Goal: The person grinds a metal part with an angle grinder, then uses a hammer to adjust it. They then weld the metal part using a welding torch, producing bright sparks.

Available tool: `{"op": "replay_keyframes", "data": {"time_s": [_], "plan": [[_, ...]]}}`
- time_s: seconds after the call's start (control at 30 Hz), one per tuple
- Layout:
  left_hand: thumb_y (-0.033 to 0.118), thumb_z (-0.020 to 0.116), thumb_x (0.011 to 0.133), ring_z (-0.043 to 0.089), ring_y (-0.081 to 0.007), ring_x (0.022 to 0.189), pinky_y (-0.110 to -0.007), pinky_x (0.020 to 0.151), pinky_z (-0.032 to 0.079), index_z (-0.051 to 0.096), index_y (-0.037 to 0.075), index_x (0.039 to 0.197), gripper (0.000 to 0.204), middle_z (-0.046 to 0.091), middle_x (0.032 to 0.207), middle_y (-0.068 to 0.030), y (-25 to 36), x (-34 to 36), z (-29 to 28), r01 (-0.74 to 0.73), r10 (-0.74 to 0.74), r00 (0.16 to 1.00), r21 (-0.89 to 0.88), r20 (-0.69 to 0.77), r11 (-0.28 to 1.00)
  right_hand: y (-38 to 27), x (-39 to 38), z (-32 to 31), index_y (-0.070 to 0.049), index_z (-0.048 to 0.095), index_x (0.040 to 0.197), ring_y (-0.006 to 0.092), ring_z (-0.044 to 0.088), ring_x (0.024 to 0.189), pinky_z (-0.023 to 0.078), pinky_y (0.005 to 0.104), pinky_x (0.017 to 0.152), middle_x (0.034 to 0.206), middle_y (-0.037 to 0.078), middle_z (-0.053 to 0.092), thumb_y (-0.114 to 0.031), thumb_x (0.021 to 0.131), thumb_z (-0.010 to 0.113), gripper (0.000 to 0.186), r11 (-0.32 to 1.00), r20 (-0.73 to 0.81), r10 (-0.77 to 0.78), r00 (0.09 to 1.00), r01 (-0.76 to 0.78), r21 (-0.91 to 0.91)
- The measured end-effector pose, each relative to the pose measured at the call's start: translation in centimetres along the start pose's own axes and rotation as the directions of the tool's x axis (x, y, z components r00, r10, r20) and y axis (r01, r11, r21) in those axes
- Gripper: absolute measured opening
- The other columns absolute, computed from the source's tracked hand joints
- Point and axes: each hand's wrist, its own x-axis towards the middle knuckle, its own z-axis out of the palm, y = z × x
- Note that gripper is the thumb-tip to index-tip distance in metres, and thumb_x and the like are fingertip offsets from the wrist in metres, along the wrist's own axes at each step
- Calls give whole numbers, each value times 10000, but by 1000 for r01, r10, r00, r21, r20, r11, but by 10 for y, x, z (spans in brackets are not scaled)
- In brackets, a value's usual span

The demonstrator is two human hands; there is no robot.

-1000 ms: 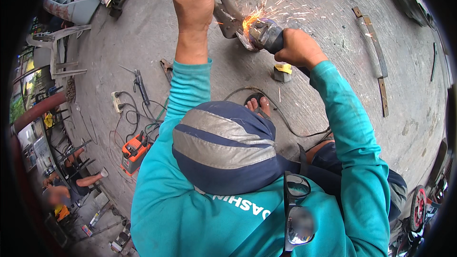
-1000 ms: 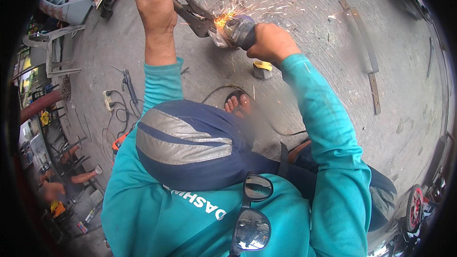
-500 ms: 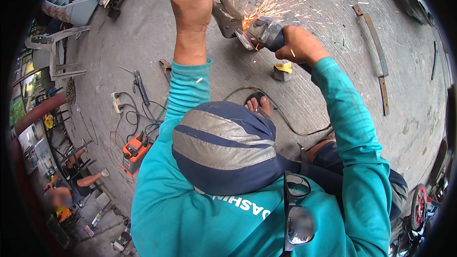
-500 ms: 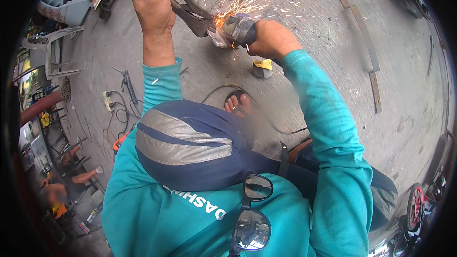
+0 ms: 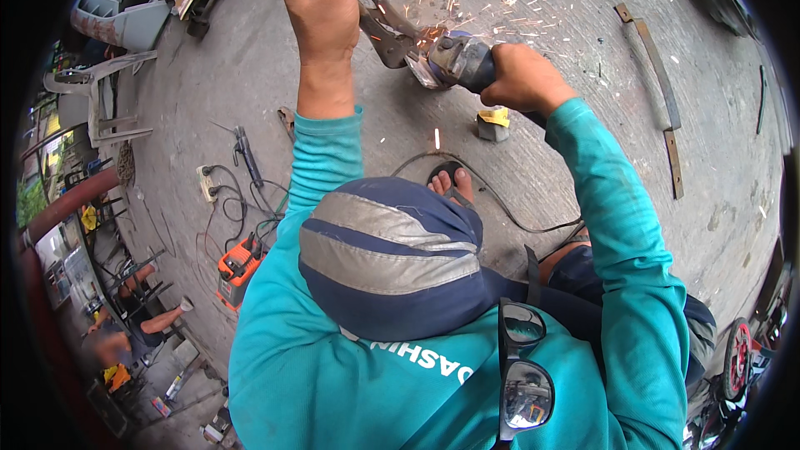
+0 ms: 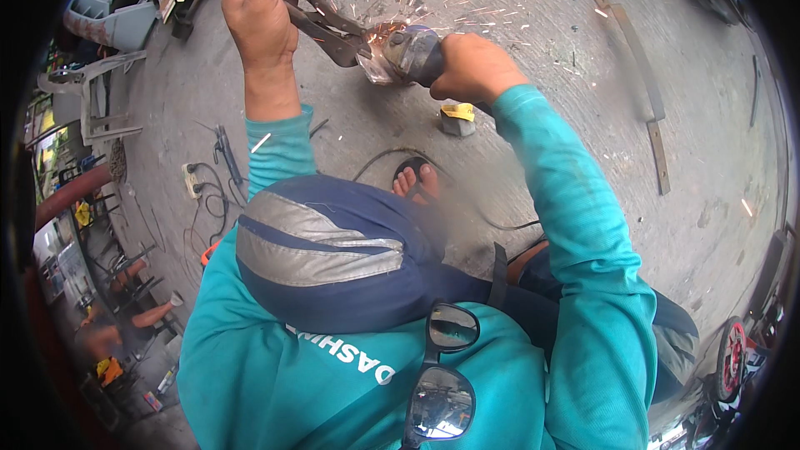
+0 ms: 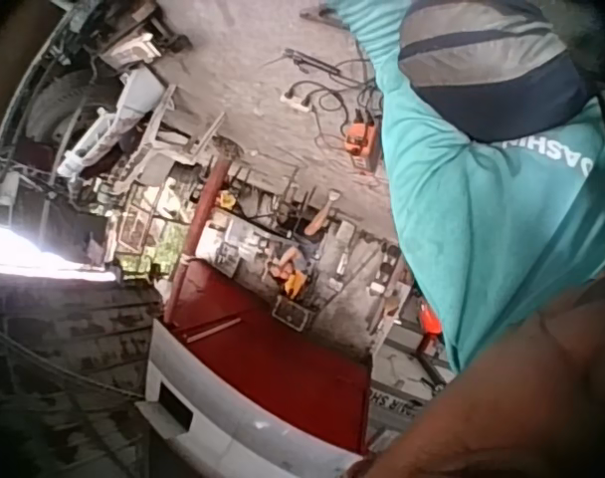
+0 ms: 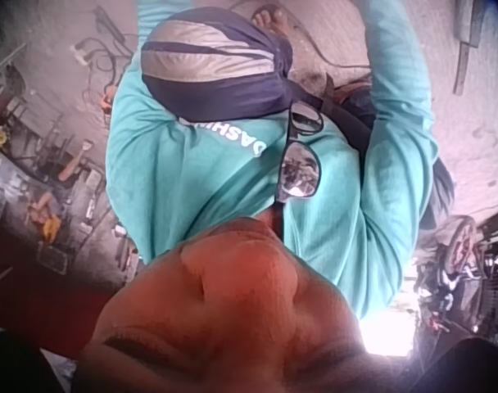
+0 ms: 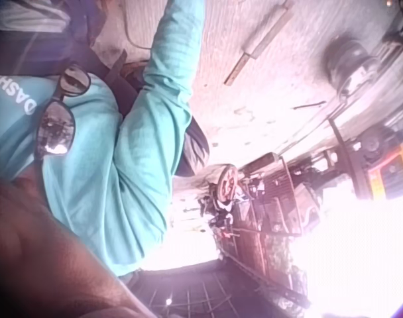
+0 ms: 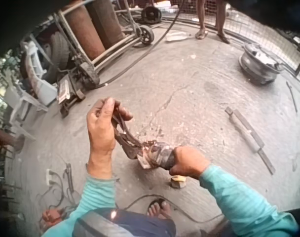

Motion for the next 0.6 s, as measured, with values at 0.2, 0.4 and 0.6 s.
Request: {"op": "replay_keyframes", "data": {"time_s": [0.2, 0.4, 0.6], "plan": [[253, 565, 1068, 708, -237, 763, -383, 729, 604, 675, -8, 1003, 291, 694, 838, -115, 3, -7, -17, -67, 66, 998, 29, 25, 997, 43, -27, -6, 72, 703, 1002, 406, 724, 934, 567, 444, 861, 957, 282, 725, -274, 672, 807, 490, 983, -143, 86, 986, -61, 174], [263, 557, 1060, 720, -278, 758, -431, 734, 627, 667, 0, 998, 292, 692, 830, -143, 6, -25, -48, -72, 71, 997, -37, -17, 997, 58, -47, -30, 70, 699, 996, 334, 727, 841, 562, 418, 801, 891, 223, 725, -236, 648, 816, 478, 943, -157, 189, 969, -134, 305], [306, 577, 1055, 704, -292, 745, -454, 713, 613, 663, 20, 996, 304, 681, 812, -141, 4, -41, -80, -50, 42, 995, -98, -85, 994, 64, -52, -22, 67, 696, 995, 339, 724, 817, 564, 419, 784, 863, 224, 721, -245, 635, 837, 498, 944, -201, 166, 965, -97, 314]]}}
